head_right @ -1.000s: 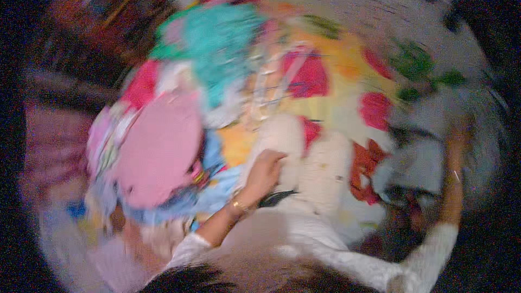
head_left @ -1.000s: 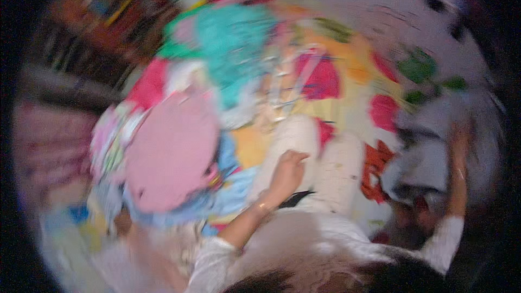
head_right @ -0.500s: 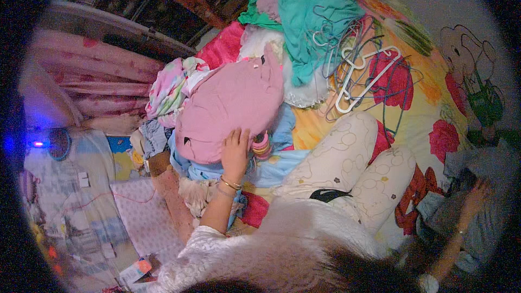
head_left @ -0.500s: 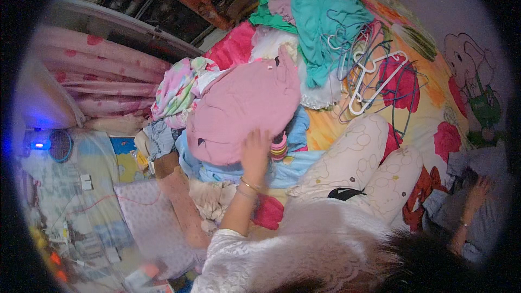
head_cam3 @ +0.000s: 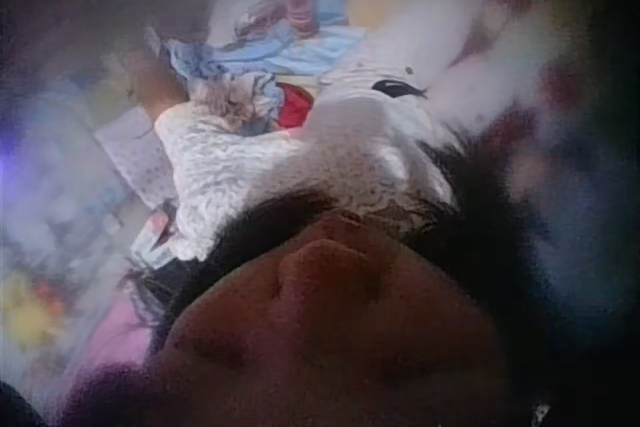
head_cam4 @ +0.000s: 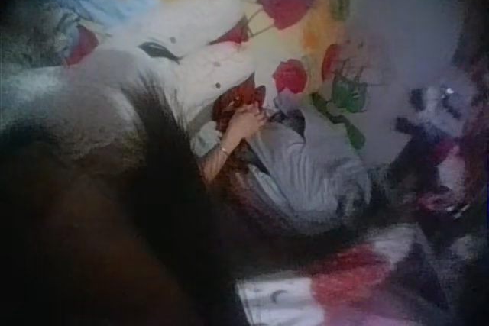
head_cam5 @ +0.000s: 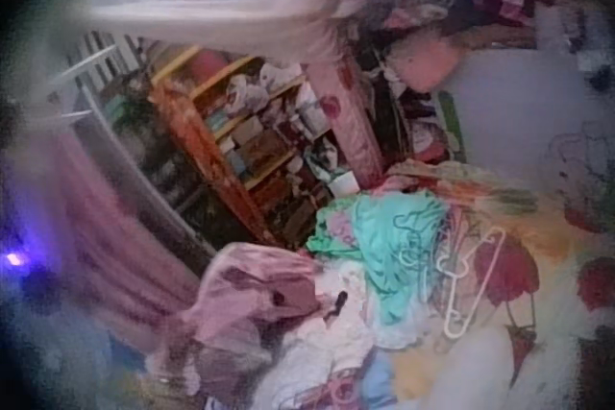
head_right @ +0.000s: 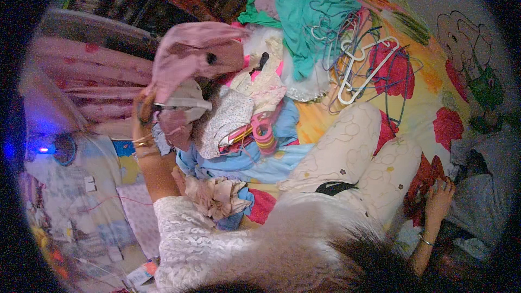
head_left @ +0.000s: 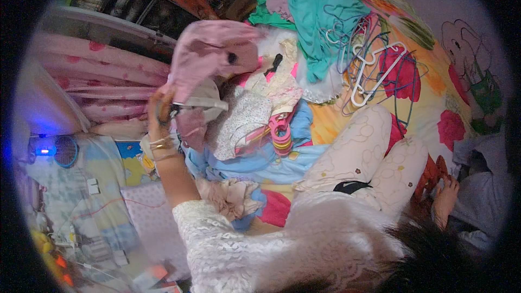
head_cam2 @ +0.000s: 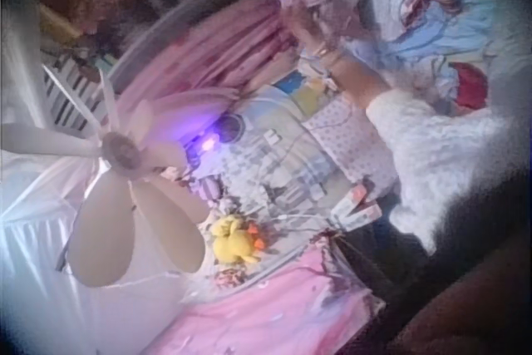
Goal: The person sorts through a pile of clothes on a bed, picking up items, placing them on hangers, and folding them. They handle various garments including shirts and pants, using hangers to organize the items.
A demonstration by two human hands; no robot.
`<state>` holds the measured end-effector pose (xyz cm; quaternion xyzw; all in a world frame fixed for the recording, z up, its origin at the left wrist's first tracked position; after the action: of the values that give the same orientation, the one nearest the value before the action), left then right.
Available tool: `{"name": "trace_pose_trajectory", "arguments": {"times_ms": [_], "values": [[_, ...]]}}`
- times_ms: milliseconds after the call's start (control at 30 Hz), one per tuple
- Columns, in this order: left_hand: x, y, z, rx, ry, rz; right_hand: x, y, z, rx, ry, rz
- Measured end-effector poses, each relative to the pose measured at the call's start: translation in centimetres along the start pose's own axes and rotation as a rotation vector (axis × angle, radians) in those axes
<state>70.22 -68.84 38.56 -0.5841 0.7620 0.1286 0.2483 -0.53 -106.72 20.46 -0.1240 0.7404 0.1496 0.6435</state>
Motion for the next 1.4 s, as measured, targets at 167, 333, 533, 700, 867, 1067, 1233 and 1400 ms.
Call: {"name": "trace_pose_trajectory", "arguments": {"times_ms": [167, 333, 533, 700, 867, 1067, 1233, 1400], "values": [[-3.1, 0.5, -11.5, -0.025, 0.329, -0.031, 0.7, 0.7, 1.5, 0.030, -0.059, -0.001], [-4.8, 0.2, -15.2, 0.039, 0.459, -0.019, -0.1, 0.8, 3.8, 0.028, -0.121, -0.008], [-6.1, 1.3, -17.7, 0.130, 0.603, -0.001, -0.1, 0.8, 4.6, -0.006, -0.189, -0.072], [-5.7, 2.2, -19.7, 0.193, 0.703, 0.068, -1.7, 0.5, 5.0, -0.039, -0.195, -0.076], [-1.9, 3.7, -22.9, 0.245, 0.809, 0.245, -4.5, -0.2, 7.5, -0.061, -0.373, -0.174], [14.0, 7.5, -26.2, 0.189, 0.973, 0.730, -16.3, -1.9, 14.1, -0.219, -1.099, -0.364], [27.3, 18.7, -29.9, -0.009, 1.127, 0.836, -26.8, -1.6, 15.9, -0.385, -0.992, -0.820], [34.1, 28.5, -32.8, -0.179, 1.166, 1.064, -27.1, -0.6, 11.6, -0.210, -0.333, -0.917]]}}
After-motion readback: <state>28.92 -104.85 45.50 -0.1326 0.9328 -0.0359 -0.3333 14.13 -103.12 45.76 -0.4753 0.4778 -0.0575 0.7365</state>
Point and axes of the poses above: each hand's wrist, its own y-axis away from the middle knuckle, its own x-axis out of the palm, z = x × y, the point moved 1 cm from there along -y, towards the middle knuckle, and after that the axes turned 11 degrees about -z, right-handed, at the moved point
